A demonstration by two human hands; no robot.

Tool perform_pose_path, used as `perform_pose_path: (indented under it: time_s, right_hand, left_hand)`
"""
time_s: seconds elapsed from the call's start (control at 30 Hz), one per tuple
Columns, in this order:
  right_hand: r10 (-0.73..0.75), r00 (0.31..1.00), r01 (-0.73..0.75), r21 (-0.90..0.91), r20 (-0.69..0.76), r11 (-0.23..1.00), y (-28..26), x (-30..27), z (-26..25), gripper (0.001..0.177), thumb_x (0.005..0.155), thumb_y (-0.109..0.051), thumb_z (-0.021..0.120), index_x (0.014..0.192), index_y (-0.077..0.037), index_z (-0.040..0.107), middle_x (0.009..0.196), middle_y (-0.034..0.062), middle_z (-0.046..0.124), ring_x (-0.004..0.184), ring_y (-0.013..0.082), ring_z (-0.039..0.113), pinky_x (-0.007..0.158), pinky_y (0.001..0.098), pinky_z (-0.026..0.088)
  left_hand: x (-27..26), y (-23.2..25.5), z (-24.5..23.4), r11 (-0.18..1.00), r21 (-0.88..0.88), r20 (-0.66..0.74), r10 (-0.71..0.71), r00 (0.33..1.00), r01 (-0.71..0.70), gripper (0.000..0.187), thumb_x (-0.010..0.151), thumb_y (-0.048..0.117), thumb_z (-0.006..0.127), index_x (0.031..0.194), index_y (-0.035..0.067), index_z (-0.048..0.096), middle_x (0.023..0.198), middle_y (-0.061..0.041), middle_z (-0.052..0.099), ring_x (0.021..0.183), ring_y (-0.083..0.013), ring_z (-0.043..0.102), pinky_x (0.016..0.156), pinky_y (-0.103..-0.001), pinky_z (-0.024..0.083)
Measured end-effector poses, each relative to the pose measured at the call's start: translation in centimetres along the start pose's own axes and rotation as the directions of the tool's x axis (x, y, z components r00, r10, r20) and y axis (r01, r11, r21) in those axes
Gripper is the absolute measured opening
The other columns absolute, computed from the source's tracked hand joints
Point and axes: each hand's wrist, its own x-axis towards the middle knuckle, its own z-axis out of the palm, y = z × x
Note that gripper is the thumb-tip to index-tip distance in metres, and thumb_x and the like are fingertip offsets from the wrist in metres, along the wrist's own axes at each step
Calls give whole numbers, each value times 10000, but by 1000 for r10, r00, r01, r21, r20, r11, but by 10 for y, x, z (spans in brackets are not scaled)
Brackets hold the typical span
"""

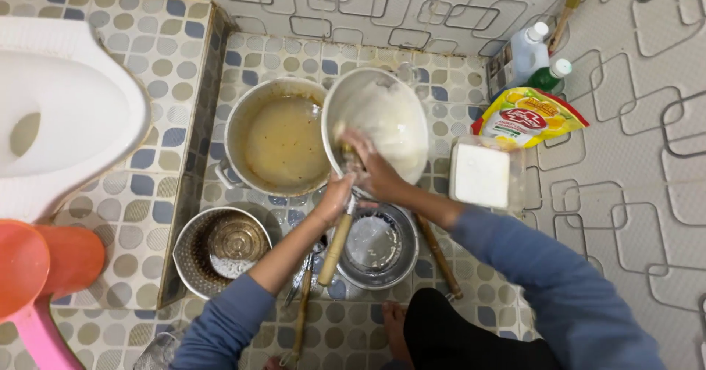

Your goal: Washing several pots, bowls, and utensils on the floor of a bathroom using a scrub pad and water.

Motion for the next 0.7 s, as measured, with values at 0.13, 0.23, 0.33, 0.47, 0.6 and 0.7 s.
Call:
perform_pose_path:
  time_s: [0.13, 0.23, 0.33, 0.47, 0.6, 0.7]
  right_hand:
    - [-159, 925, 129, 107, 344, 986, 4, -10, -16, 597, 1013, -94, 640, 1564, -132, 412, 1699, 207, 334, 1523, 421, 351, 1189, 558, 332]
    - [292, 894, -148, -391, 340, 908, -20, 24, -56, 774, 948, -156, 518, 1638, -187, 167, 1698, 148, 240, 1433, 373, 419, 1034, 470, 520]
    - [550, 809, -562, 1, 210, 827, -75, 47, -68, 733, 1028, -353, 412, 1663, -136, 117, 1610, 248, 330, 1398, 434, 462, 1044, 524, 447]
    - [202, 848, -370, 274, 490, 887, -34, 18, -26, 719, 1061, -507, 380, 1668, -158, 218, 1604, 199, 452, 1356, 381, 562, 1112, 470, 396]
    - [-62, 703, -22, 109, 708, 994, -58, -3, -63, 718, 897, -466, 727, 1492, -160, 466, 1406, 134, 601, 1270, 306, 613, 1101, 404, 447]
    - [21, 744, 161, -210, 668, 964, -59, -5, -71, 664, 701, -281, 837, 1326, -191, 632, 1238, 45, 695, 1042, 273, 697, 917, 408, 565]
  left_hand:
    - [-2, 19, -17, 996, 62, -30, 66, 997, -64, 330, 993, 155, 493, 1255, 0, 367, 1067, -162, 493, 857, -301, 649, 675, -560, 656]
    - [-15, 6, -9, 993, 98, 13, -72, 997, 71, 347, 1027, 208, 484, 1188, -94, 426, 999, -206, 528, 808, -349, 663, 646, -543, 665]
    - [-27, 22, 39, 973, 66, 17, -221, 975, 219, 351, 1030, 240, 464, 1133, -96, 462, 968, -186, 551, 793, -358, 672, 672, -520, 639]
    - [-25, 35, 44, 975, -25, -27, -219, 975, 219, 218, 993, 220, 472, 1036, 7, 467, 937, -148, 552, 825, -335, 667, 750, -493, 644]
    - [-16, 47, 11, 975, -170, -119, -164, 979, 143, 107, 917, 121, 490, 935, 25, 446, 922, -168, 557, 842, -352, 676, 772, -511, 639]
    - [-7, 54, 5, 965, -183, -148, -218, 965, 190, 158, 936, 165, 475, 961, 20, 419, 1014, -245, 605, 904, -404, 707, 767, -482, 630]
